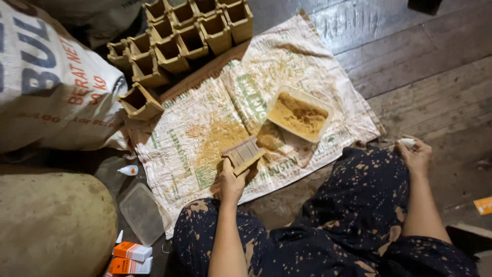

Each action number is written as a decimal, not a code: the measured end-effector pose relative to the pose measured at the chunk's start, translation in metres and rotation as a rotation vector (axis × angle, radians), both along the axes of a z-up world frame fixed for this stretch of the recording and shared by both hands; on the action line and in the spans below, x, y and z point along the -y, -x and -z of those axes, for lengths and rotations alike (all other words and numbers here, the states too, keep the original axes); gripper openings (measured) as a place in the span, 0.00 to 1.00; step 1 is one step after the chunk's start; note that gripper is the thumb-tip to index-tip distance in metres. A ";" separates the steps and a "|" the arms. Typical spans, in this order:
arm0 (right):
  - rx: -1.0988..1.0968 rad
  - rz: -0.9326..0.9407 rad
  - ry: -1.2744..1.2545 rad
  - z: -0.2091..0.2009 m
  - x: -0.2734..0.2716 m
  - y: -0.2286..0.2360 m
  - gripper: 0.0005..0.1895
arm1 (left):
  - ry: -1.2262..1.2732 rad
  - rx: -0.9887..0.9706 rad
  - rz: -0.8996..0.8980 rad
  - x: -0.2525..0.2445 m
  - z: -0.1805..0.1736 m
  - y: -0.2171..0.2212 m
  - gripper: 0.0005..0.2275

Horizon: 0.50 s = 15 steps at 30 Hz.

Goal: The person assembles small wooden boxes by applying glue to the edges and pressing the panels together on a workspace covered with a sack.

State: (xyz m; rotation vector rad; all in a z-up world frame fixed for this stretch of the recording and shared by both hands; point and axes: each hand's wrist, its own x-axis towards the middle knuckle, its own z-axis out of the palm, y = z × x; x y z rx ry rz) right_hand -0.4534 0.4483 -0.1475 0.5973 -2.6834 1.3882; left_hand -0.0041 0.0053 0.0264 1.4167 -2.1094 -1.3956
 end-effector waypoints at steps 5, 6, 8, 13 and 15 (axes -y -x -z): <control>-0.256 0.216 -0.120 -0.071 0.033 -0.028 0.14 | -0.021 -0.009 -0.036 -0.007 -0.007 -0.001 0.21; -0.163 0.206 0.056 -0.101 0.051 -0.043 0.12 | -0.002 0.018 -0.038 -0.008 -0.012 0.000 0.20; -0.069 0.188 0.237 -0.160 0.089 -0.076 0.10 | 0.022 0.042 -0.044 -0.009 -0.003 0.001 0.19; -0.122 -0.064 0.240 -0.214 0.165 -0.148 0.11 | 0.078 -0.175 -0.112 -0.009 0.035 0.000 0.26; -0.149 -0.154 0.268 -0.229 0.193 -0.181 0.11 | -0.001 -0.142 -0.181 -0.007 0.024 0.002 0.24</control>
